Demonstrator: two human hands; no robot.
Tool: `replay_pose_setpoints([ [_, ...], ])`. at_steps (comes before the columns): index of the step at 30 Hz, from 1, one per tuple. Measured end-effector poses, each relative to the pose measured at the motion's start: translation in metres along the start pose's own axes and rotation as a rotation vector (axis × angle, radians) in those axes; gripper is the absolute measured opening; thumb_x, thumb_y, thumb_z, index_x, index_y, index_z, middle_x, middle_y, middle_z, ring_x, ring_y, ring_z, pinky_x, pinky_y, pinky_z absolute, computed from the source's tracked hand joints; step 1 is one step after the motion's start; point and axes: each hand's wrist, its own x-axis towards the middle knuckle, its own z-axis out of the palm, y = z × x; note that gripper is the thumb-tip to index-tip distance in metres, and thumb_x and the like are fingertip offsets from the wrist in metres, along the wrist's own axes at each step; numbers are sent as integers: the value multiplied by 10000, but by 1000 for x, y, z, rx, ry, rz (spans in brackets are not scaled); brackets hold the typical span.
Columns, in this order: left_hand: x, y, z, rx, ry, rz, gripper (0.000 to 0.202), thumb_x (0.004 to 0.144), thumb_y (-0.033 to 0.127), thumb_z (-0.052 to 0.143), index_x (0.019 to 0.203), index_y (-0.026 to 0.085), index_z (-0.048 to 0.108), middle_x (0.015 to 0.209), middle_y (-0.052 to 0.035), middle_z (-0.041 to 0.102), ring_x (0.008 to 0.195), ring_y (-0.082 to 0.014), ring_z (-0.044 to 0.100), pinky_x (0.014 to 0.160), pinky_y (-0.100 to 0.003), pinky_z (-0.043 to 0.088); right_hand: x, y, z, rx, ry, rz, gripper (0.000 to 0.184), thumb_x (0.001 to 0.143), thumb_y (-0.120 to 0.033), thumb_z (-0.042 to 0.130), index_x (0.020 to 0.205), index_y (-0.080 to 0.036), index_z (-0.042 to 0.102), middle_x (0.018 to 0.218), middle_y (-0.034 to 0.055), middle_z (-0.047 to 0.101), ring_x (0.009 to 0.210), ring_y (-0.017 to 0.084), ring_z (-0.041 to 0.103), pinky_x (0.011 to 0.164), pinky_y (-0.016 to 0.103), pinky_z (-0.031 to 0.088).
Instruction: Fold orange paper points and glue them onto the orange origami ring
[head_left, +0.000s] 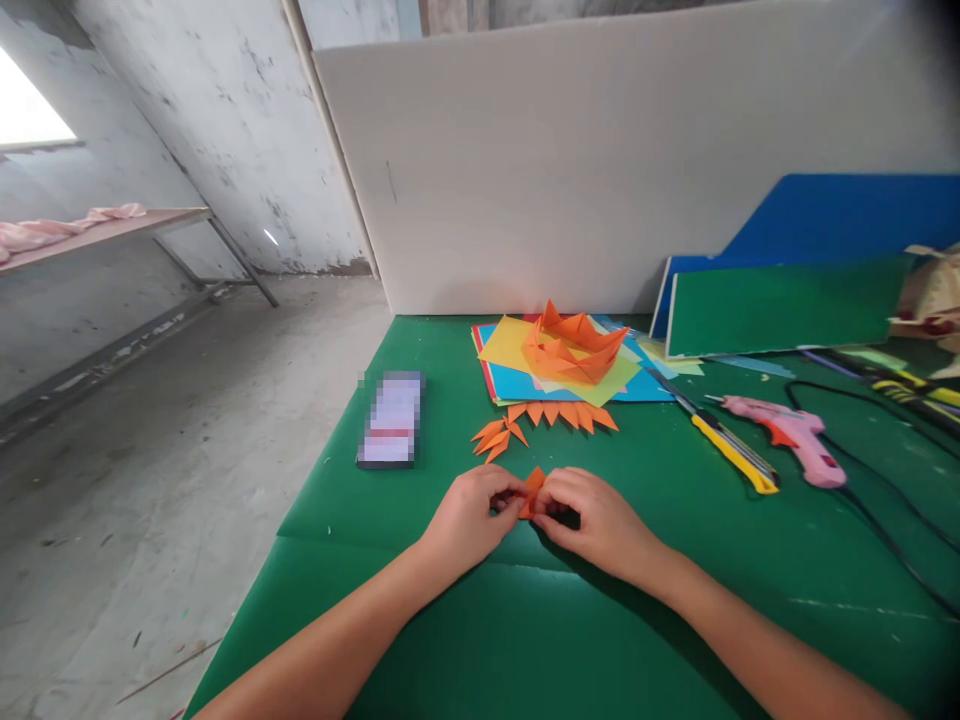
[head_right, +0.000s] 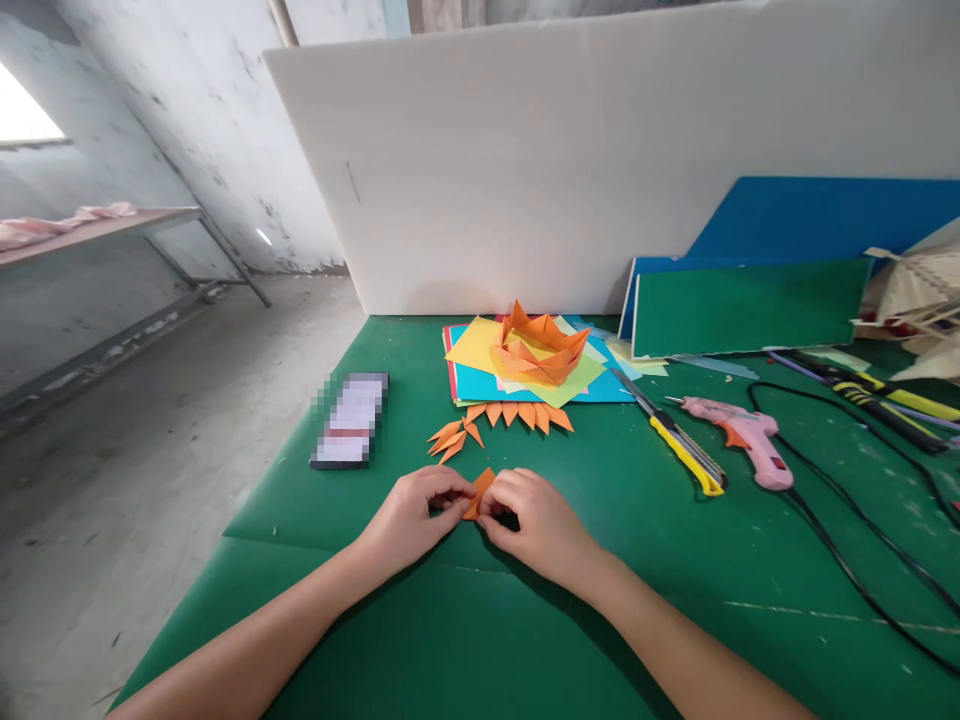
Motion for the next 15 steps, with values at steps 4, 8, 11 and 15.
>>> replay_pose_setpoints([
  [4,0,0,0,-1,14,3,171,800,110,558,855,187,700,832,-26,670,744,-132,621,667,-220,517,2,-2,0,-28,-2,28,150,875,-224,567,728,-202,546,710,1,579,705,162,521,609,277,365],
  [8,1,-1,0,7,18,1,169,791,95,565,857,178,697,828,-26,663,728,-126,614,652,-211,509,4,-4,1,-73,-4,60,158,868,-213,560,713,-200,534,706,3,564,701,164,513,599,271,352],
  [11,1,-1,1,19,15,-1,171,783,84,567,853,174,694,817,-23,660,713,-122,608,644,-209,504,6,-5,3,-117,6,82,172,851,-197,553,685,-201,509,690,4,545,688,165,502,583,267,340],
  [15,1,-2,2,23,25,-7,173,774,77,568,857,167,691,824,-25,657,704,-119,608,643,-210,506,7,-1,8,-149,28,83,176,814,-171,565,665,-203,477,666,-5,528,671,161,492,583,268,334],
])
